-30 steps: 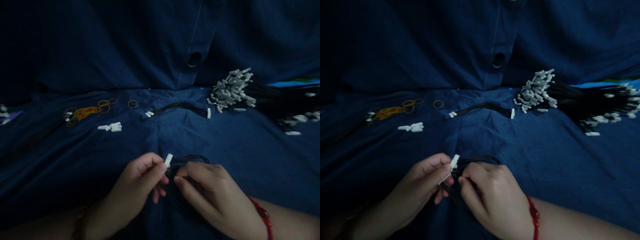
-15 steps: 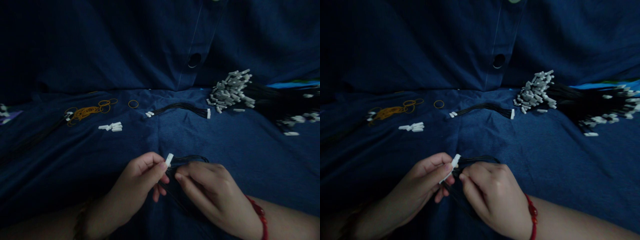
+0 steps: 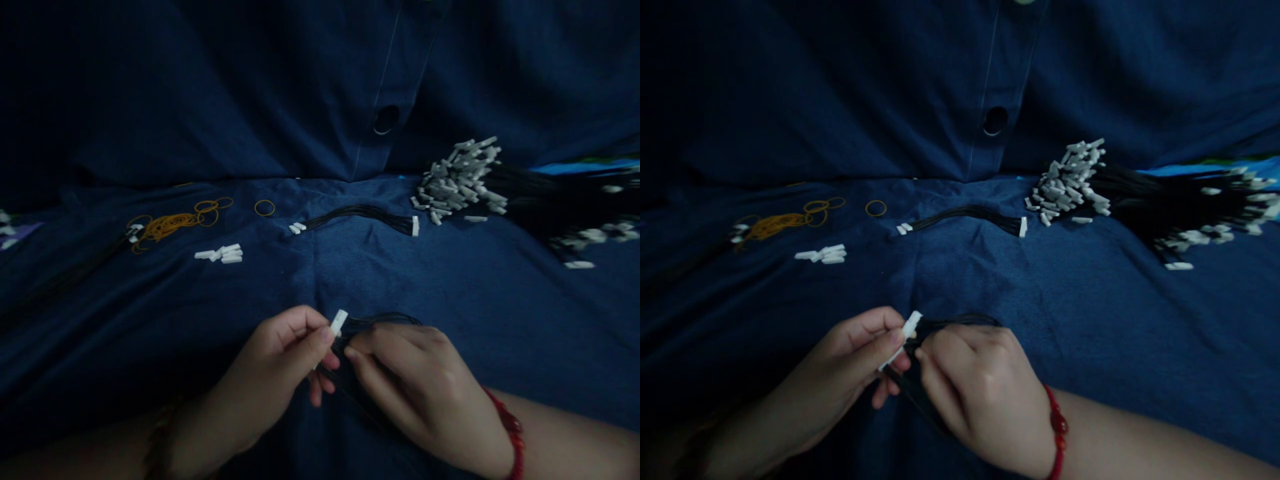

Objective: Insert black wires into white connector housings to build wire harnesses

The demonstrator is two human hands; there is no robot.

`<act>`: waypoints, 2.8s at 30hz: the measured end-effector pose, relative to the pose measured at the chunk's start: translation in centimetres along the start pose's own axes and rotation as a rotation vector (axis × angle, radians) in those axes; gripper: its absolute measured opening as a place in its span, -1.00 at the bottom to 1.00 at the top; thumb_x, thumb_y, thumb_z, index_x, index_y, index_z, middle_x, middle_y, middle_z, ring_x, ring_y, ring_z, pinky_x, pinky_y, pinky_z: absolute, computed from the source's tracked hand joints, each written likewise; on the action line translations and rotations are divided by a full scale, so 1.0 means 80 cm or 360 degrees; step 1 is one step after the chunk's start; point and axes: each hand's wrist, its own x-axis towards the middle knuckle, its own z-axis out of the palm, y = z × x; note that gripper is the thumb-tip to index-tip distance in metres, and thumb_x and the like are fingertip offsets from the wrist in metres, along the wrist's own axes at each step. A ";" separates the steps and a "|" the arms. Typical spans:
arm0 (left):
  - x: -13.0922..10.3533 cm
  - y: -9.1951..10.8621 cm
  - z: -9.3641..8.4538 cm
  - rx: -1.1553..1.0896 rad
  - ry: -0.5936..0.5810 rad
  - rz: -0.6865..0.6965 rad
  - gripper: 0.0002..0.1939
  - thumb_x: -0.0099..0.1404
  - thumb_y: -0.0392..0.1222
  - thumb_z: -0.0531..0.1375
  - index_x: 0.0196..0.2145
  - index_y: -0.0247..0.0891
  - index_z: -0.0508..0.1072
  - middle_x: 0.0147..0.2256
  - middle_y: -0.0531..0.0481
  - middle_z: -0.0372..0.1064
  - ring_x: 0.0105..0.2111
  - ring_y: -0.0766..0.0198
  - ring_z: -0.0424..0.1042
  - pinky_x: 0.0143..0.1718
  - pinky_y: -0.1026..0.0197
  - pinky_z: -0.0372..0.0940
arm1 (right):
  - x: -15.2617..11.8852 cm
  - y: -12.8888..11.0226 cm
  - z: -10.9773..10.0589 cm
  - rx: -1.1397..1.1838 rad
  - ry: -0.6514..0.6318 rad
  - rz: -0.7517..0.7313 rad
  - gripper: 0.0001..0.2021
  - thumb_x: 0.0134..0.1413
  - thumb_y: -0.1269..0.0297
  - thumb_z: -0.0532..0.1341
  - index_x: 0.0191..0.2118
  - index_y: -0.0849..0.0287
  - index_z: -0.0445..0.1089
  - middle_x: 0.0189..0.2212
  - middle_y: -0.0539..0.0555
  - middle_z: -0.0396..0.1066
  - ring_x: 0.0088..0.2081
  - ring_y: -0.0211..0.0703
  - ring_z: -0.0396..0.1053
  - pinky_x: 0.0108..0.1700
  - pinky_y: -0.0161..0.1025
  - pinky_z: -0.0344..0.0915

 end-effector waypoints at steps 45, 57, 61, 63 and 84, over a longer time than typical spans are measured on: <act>0.000 0.003 0.005 0.0356 0.0064 0.0161 -0.80 0.23 -0.16 0.01 -0.46 -0.34 0.25 -0.56 0.08 0.27 -0.67 0.44 0.27 -0.65 0.38 0.16 | 0.005 0.016 0.012 -0.0200 0.0033 -0.0124 -0.81 0.16 0.43 -0.02 -0.44 0.27 0.24 -0.52 0.03 0.27 -0.47 -0.32 0.20 -0.41 -0.37 0.11; 0.002 -0.006 0.005 0.0238 0.0073 0.0305 -0.83 0.22 -0.17 0.04 -0.41 -0.35 0.28 -0.52 0.05 0.26 -0.61 0.41 0.31 -0.60 0.35 0.22 | 0.008 0.023 0.015 -0.0339 0.0067 -0.0144 -0.81 0.17 0.42 0.00 -0.43 0.31 0.26 -0.50 0.00 0.27 -0.42 -0.31 0.25 -0.33 -0.32 0.19; 0.005 -0.005 0.002 0.0301 0.0069 0.0295 -0.84 0.20 -0.16 0.06 -0.41 -0.34 0.29 -0.53 0.07 0.28 -0.64 0.42 0.32 -0.62 0.37 0.22 | 0.008 0.026 0.015 -0.0382 0.0057 -0.0137 -0.83 0.16 0.41 0.02 -0.42 0.31 0.27 -0.49 -0.01 0.27 -0.42 -0.32 0.26 -0.32 -0.31 0.21; 0.004 -0.004 0.001 0.0350 0.0039 0.0287 -0.83 0.18 -0.15 0.09 -0.42 -0.34 0.29 -0.53 0.06 0.30 -0.64 0.40 0.33 -0.63 0.36 0.23 | 0.006 0.025 0.014 -0.0410 0.0052 -0.0134 -0.85 0.14 0.41 0.04 -0.41 0.30 0.28 -0.48 -0.01 0.28 -0.42 -0.32 0.26 -0.33 -0.31 0.21; 0.009 0.007 -0.012 0.0236 0.0214 -0.0052 -0.72 0.26 -0.05 -0.05 -0.41 -0.30 0.26 -0.63 0.08 0.29 -0.61 0.35 0.32 -0.57 0.33 0.24 | -0.012 0.014 -0.007 -0.0122 0.0103 -0.0567 -0.82 0.02 0.56 -0.04 -0.47 0.24 0.22 -0.67 -0.02 0.25 -0.64 -0.31 0.15 -0.55 -0.32 0.01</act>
